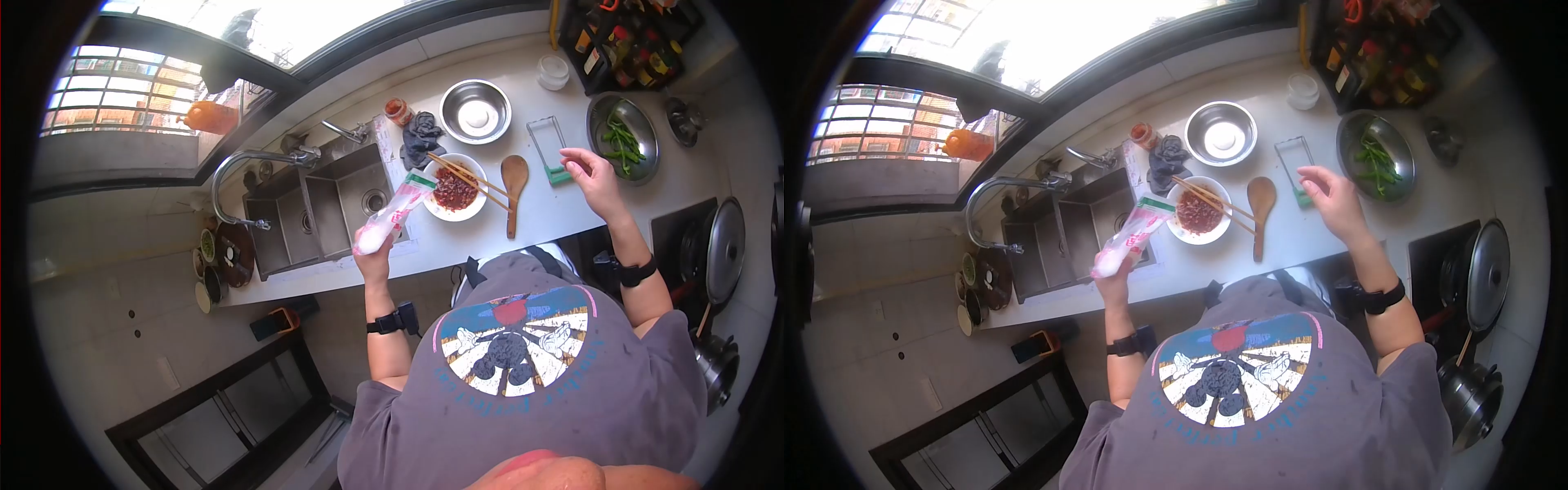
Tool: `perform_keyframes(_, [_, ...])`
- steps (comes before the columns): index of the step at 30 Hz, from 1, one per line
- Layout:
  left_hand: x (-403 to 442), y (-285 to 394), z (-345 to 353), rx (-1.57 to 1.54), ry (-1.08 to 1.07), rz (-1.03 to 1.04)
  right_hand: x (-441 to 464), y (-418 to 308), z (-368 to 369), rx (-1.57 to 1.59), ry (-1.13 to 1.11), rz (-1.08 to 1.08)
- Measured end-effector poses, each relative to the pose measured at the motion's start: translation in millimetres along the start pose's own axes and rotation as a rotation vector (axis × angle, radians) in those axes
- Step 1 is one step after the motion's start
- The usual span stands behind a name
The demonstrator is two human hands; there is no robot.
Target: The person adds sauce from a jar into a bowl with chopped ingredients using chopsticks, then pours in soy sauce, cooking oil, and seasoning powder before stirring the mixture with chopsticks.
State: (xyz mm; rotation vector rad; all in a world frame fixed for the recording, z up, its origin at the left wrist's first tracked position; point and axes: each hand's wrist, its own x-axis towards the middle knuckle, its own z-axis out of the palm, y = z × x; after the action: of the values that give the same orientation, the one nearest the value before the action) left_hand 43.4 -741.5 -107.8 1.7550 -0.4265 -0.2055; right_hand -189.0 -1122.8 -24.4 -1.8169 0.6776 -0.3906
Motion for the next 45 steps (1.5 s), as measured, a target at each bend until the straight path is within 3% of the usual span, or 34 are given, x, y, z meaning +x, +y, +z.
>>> perform_keyframes(5, [-13.5,-1.7,-3.8,-0.368,0.073,-0.388,-2.0,1.9,-0.8,-0.023,-0.003,0.003])
perform_keyframes(11, [-31.9,-34.2,0.4,-0.814,-0.024,-0.415,-0.5,-13.5,10.6,0.000,-0.022,0.003])
perform_keyframes(14, [-34.4,-43.6,13.7,-0.857,-0.061,-0.412,0.3,-24.3,21.2,-0.019,-0.079,0.038])
perform_keyframes(25, [-28.6,-38.5,-0.3,-0.589,0.014,-0.483,-4.8,-24.6,21.8,-0.055,-0.071,-0.011])
perform_keyframes(34, [-26.6,-37.1,-3.5,-0.284,0.034,-0.419,-10.1,-23.6,17.1,-0.045,-0.064,-0.041])
perform_keyframes(45, [-25.6,-42.8,-5.4,-0.260,0.021,-0.411,-16.2,-25.6,12.4,-0.064,-0.064,0.004])
